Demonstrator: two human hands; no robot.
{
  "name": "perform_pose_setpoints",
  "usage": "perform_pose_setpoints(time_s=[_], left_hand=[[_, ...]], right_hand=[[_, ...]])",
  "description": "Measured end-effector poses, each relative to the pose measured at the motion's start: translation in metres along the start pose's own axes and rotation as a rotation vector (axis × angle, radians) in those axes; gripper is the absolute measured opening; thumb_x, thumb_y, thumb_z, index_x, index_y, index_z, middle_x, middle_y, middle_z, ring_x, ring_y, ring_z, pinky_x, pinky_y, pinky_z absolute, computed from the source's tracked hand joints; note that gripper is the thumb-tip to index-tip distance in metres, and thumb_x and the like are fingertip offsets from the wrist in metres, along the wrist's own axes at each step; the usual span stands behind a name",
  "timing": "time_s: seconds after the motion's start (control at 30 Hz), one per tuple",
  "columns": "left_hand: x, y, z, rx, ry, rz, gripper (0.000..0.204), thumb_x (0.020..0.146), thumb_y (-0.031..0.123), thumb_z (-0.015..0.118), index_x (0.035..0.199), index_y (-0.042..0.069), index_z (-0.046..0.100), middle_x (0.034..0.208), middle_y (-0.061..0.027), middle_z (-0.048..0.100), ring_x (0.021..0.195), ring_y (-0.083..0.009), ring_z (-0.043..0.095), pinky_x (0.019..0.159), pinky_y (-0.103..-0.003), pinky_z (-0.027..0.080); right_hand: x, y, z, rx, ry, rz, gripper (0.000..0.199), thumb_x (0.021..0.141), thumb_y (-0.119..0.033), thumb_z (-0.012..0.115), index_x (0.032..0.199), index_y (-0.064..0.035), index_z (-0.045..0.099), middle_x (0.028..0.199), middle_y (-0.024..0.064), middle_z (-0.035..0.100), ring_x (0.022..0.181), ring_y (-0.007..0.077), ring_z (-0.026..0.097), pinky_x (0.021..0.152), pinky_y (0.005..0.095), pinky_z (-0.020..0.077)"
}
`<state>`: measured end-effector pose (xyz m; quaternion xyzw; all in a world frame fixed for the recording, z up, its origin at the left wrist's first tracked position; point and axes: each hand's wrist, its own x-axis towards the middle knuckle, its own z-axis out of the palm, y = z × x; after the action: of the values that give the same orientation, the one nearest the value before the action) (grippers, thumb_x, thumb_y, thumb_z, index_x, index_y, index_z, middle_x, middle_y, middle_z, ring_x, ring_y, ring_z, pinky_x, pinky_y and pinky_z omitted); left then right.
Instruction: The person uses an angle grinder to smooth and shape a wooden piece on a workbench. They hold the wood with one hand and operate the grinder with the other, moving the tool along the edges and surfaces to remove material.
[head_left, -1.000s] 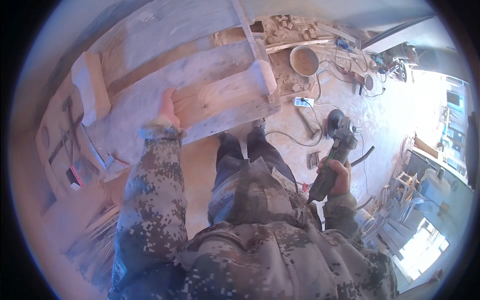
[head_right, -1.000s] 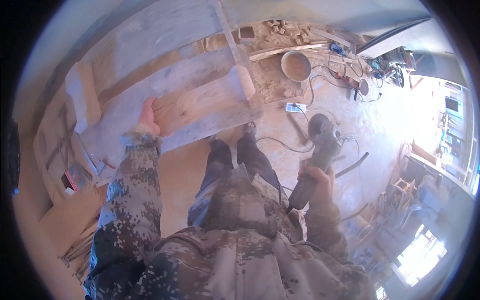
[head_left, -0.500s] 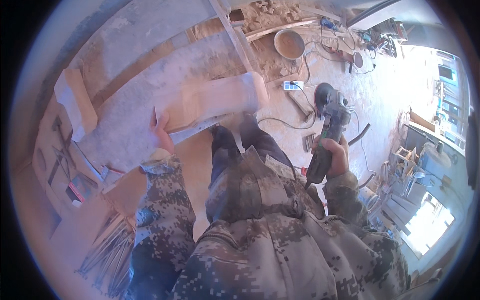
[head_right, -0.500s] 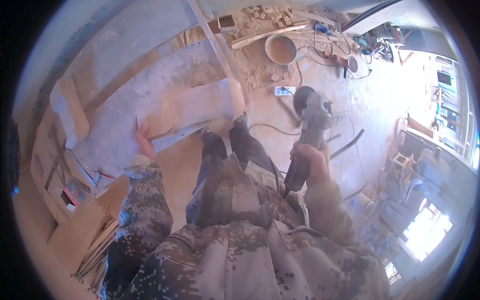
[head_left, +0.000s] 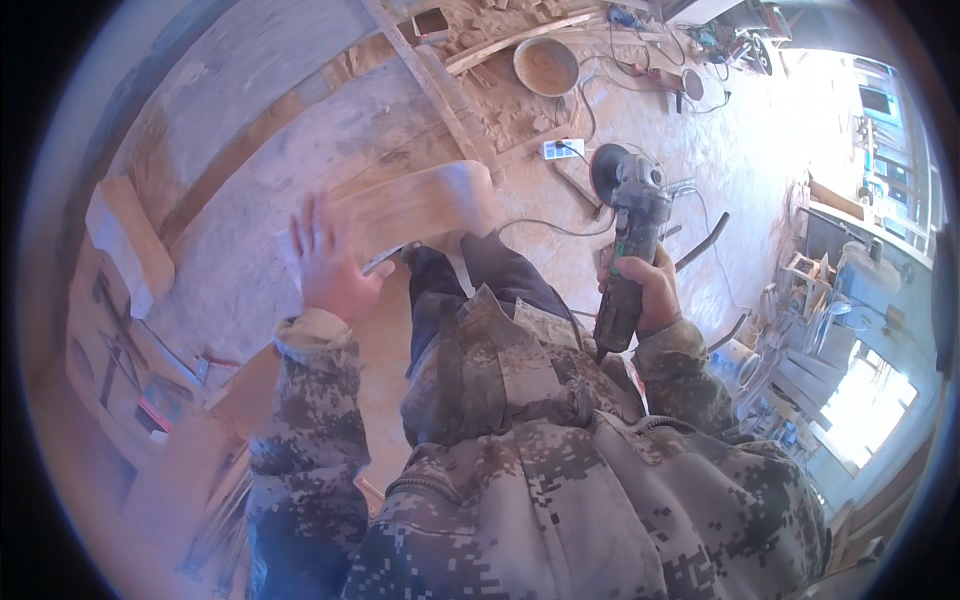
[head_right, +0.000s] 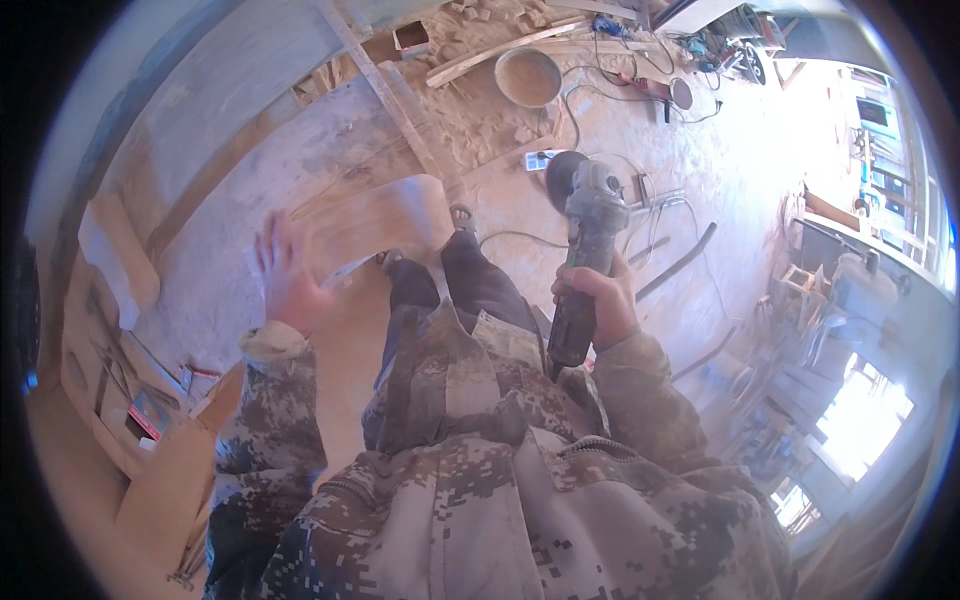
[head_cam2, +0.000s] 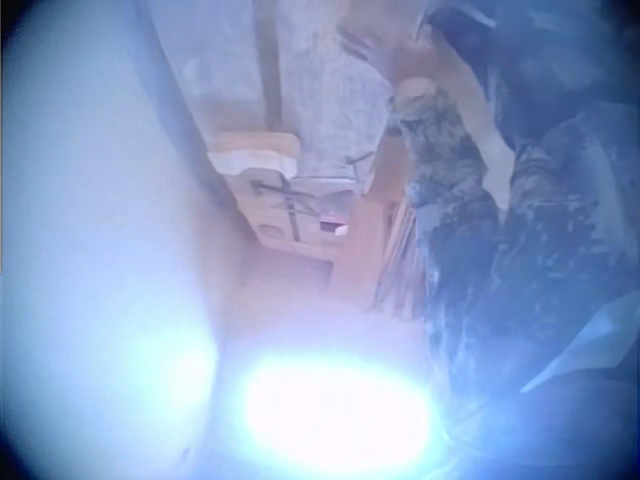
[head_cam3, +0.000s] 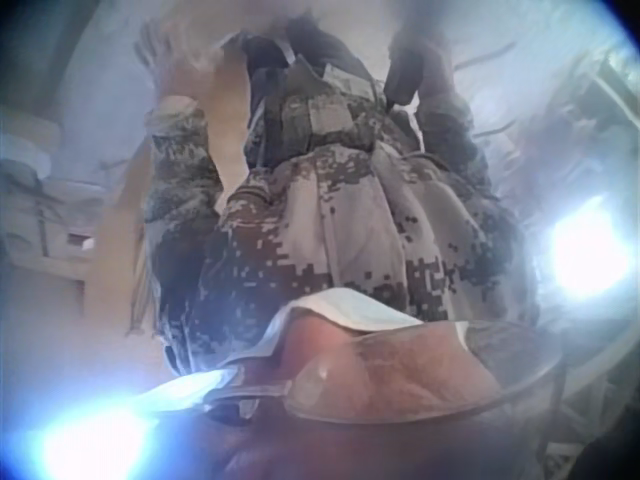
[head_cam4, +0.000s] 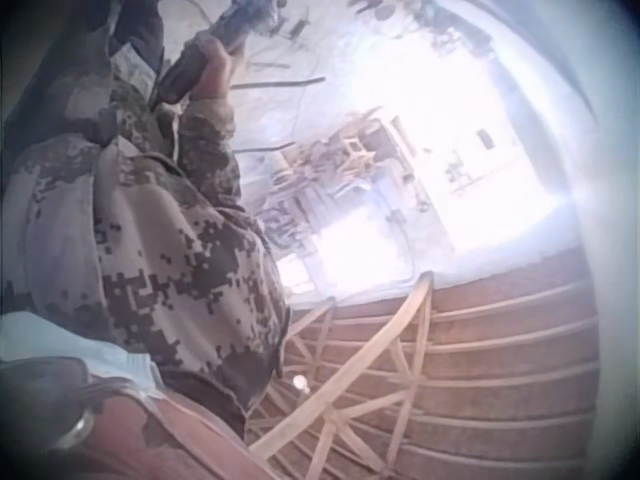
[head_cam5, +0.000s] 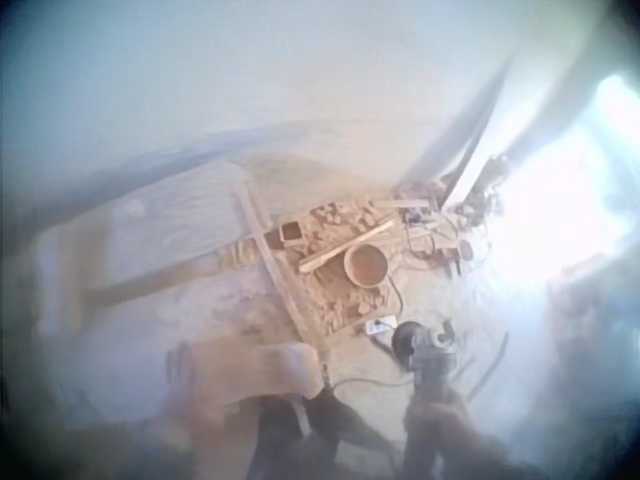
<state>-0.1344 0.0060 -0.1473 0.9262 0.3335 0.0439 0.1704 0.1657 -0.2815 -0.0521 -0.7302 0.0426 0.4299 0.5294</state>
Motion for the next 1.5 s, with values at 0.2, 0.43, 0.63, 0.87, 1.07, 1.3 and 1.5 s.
perform_pose_setpoints(time_s=[0.2, 0.43, 0.63, 0.87, 1.07, 1.3, 1.5], left_hand=[[0.037, -0.019, 0.013, 0.045, -0.244, 0.128, 0.091, 0.07, 0.027, 0.09, 0.15, 0.001, 0.055, 0.145, -0.0192, 0.057, 0.14, -0.0401, 0.05, 0.119, -0.057, 0.036], [0.046, -0.046, 0.008, 0.065, -0.096, 0.024, 0.097, 0.066, 0.028, 0.092, 0.152, 0.003, 0.054, 0.136, -0.016, 0.062, 0.133, -0.0378, 0.054, 0.113, -0.053, 0.04], [0.052, -0.055, -0.002, -0.017, -0.08, -0.05, 0.1, 0.07, 0.03, 0.092, 0.157, 0.003, 0.05, 0.15, -0.0215, 0.056, 0.145, -0.0405, 0.046, 0.123, -0.056, 0.034], [0.023, -0.15, 0.031, -0.547, 0.271, -1.052, 0.087, 0.091, 0.054, 0.081, 0.156, 0.003, 0.053, 0.159, -0.0197, 0.053, 0.146, -0.0374, 0.048, 0.121, -0.051, 0.039], [0.027, -0.133, 0.0, -1.453, 0.04, -1.315, 0.081, 0.094, 0.063, 0.073, 0.151, 0.007, 0.058, 0.149, -0.0141, 0.064, 0.135, -0.0317, 0.063, 0.113, -0.048, 0.049], [0.01, -0.107, -0.013, -1.512, -0.016, -1.338, 0.072, 0.095, 0.058, 0.071, 0.15, 0.013, 0.06, 0.141, -0.0103, 0.068, 0.126, -0.0316, 0.067, 0.106, -0.048, 0.054], [-0.062, -0.112, 0.054, -0.801, 0.496, -0.655, 0.056, 0.099, 0.044, 0.068, 0.142, 0.009, 0.065, 0.131, -0.0096, 0.071, 0.119, -0.0289, 0.067, 0.103, -0.045, 0.054]], right_hand=[[0.0, 0.012, -0.002, 0.065, -0.023, 0.033, 0.044, 0.08, -0.009, 0.071, 0.121, 0.0021, 0.061, 0.092, 0.0144, 0.071, 0.075, 0.0242, 0.071, 0.071, 0.0381, 0.0594], [0.018, 0.017, 0.018, -0.169, -0.186, -0.027, 0.06, 0.072, -0.008, 0.082, 0.129, 0.0013, 0.066, 0.104, 0.0082, 0.073, 0.091, 0.0169, 0.069, 0.081, 0.0333, 0.0567], [0.033, 0.02, 0.047, -0.172, -0.365, 0.027, 0.067, 0.071, -0.008, 0.085, 0.135, -0.0002, 0.064, 0.112, 0.0075, 0.072, 0.101, 0.0174, 0.07, 0.09, 0.0356, 0.0574], [0.05, 0.021, 0.082, -0.169, -0.506, 0.083, 0.07, 0.072, -0.006, 0.083, 0.138, 0.0003, 0.061, 0.111, 0.0103, 0.072, 0.099, 0.0204, 0.07, 0.089, 0.0377, 0.0575], [0.082, 0.0, 0.117, -0.162, -0.568, 0.035, 0.056, 0.078, -0.004, 0.079, 0.131, 0.0005, 0.061, 0.099, 0.013, 0.071, 0.08, 0.0235, 0.073, 0.076, 0.0373, 0.0603], [0.114, -0.022, 0.113, -0.005, -0.571, 0.062, 0.045, 0.084, -0.012, 0.073, 0.124, 0.0016, 0.06, 0.096, 0.0155, 0.071, 0.078, 0.0249, 0.071, 0.072, 0.0387, 0.0599], [0.088, 0.008, 0.046, 0.066, -0.41, 0.11, 0.044, 0.085, -0.015, 0.07, 0.125, 0.0012, 0.059, 0.095, 0.0171, 0.071, 0.079, 0.0264, 0.071, 0.073, 0.0416, 0.0608]])
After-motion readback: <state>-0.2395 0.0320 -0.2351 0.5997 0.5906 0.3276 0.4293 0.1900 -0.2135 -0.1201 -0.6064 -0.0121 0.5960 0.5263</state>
